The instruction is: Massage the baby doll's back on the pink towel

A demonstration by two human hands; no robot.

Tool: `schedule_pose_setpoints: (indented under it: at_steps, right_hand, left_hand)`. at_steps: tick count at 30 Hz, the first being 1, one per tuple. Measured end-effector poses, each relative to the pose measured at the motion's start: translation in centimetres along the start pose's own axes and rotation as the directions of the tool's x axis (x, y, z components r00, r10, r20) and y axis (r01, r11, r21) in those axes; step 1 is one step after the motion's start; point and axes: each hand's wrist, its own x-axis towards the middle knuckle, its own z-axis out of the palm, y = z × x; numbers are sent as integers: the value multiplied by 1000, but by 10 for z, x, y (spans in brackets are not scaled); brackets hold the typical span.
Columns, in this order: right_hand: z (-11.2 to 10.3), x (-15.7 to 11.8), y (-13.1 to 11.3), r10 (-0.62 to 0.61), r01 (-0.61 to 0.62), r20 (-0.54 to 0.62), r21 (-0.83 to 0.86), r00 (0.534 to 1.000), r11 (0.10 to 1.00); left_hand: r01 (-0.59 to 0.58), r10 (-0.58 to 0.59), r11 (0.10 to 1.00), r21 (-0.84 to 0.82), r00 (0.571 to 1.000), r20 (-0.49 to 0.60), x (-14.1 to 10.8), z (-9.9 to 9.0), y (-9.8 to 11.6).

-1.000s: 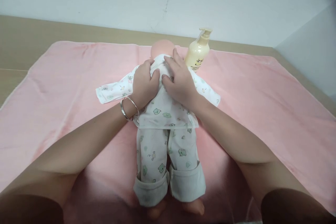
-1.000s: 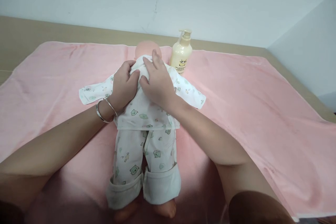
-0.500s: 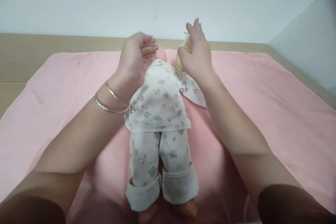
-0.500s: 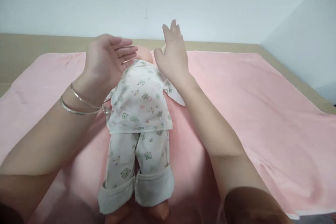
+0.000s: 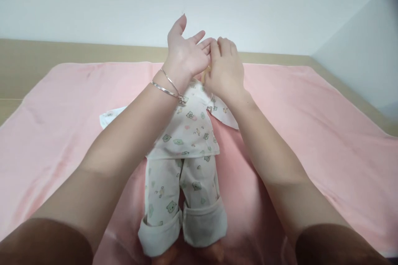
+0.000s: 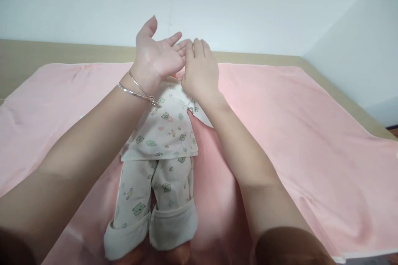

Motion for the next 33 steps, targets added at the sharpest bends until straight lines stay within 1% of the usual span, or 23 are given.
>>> schedule_pose_setpoints:
  at_steps: [2, 4, 6, 8, 11, 14, 17, 19, 21, 22, 23, 24, 25, 26, 27, 28, 29, 30, 31, 33]
  right_hand:
    - [3, 1, 2, -9, 9, 6, -18, 1000, 1000]
    - [5, 2, 5, -11, 11, 5, -44, 1000, 999]
    - [8, 2, 8, -9, 9, 0, -62, 1000, 998]
    - [9, 1, 10, -3, 3, -8, -65, 1000, 998]
    - [7, -2, 10, -6, 5, -21, -42, 1000, 999]
    - [1, -3, 2, 23, -23, -4, -27, 1000, 999]
    - [-5, 2, -12, 119, -118, 2, -80, 993, 990]
    - [-6, 7, -21, 186, -186, -11, -123, 982, 975]
    - [-5, 11, -28, 234, -234, -21, -149, 972, 961]
    - [-5, 12, -30, 246, -246, -21, -154, 969, 957]
    - [-4, 13, -32, 252, -253, -25, -156, 967, 955]
    - [-3, 12, -32, 254, -256, -32, -155, 967, 954]
    - [-2, 11, -33, 247, -250, -38, -150, 968, 957]
    - [-1, 10, -32, 240, -244, -45, -141, 970, 960]
    - [-1, 8, -32, 231, -236, -50, -130, 972, 963]
    - [-1, 7, -31, 225, -230, -55, -121, 973, 966]
    - [-1, 6, -30, 221, -227, -61, -114, 973, 967]
    - [-1, 5, -30, 218, -224, -66, -110, 974, 968]
    - [-1, 5, -29, 213, -219, -69, -108, 975, 970]
    - [-1, 6, -28, 208, -216, -77, -117, 975, 969]
  left_hand:
    - [6, -5, 1000, -13, 999, 31, -6, -1, 1]
    - [-5, 5, 1000, 5, 1000, 18, -16, -4, 3]
    - [-10, 12, 999, 50, 999, -45, -29, -8, 7]
    - [10, 1, 996, 93, 993, -118, -44, -10, 13]
    - [50, -30, 993, 106, 983, -181, -68, -13, 24]
    - [1, 21, 995, 97, 973, -228, -88, -13, 36]
    - [-70, 93, 992, 101, 965, -245, -102, -13, 49]
    - [-76, 99, 992, 105, 969, -225, -107, -15, 61]
    - [-65, 75, 996, 69, 985, -154, -110, -21, 75]
    - [-28, 29, 999, 16, 997, -78, -110, -24, 82]
    - [30, -28, 998, -50, 999, 34, -111, -28, 88]
    - [90, -75, 991, -101, 987, 145, -111, -31, 92]
    - [120, -92, 985, -122, 973, 213, -113, -32, 95]
    - [133, -98, 983, -126, 962, 254, -114, -32, 95]
    - [42, -30, 996, -75, 988, 153, -117, -29, 93]
    - [-59, 59, 998, -14, 998, 31, -120, -25, 89]
    - [-126, 127, 992, 26, 991, -46, -123, -20, 84]
    - [-123, 125, 991, 50, 991, -45, -127, -14, 78]
    - [-115, 121, 991, 71, 989, -81, -131, -9, 73]
    - [-72, 79, 994, 83, 993, -85, -138, -1, 63]
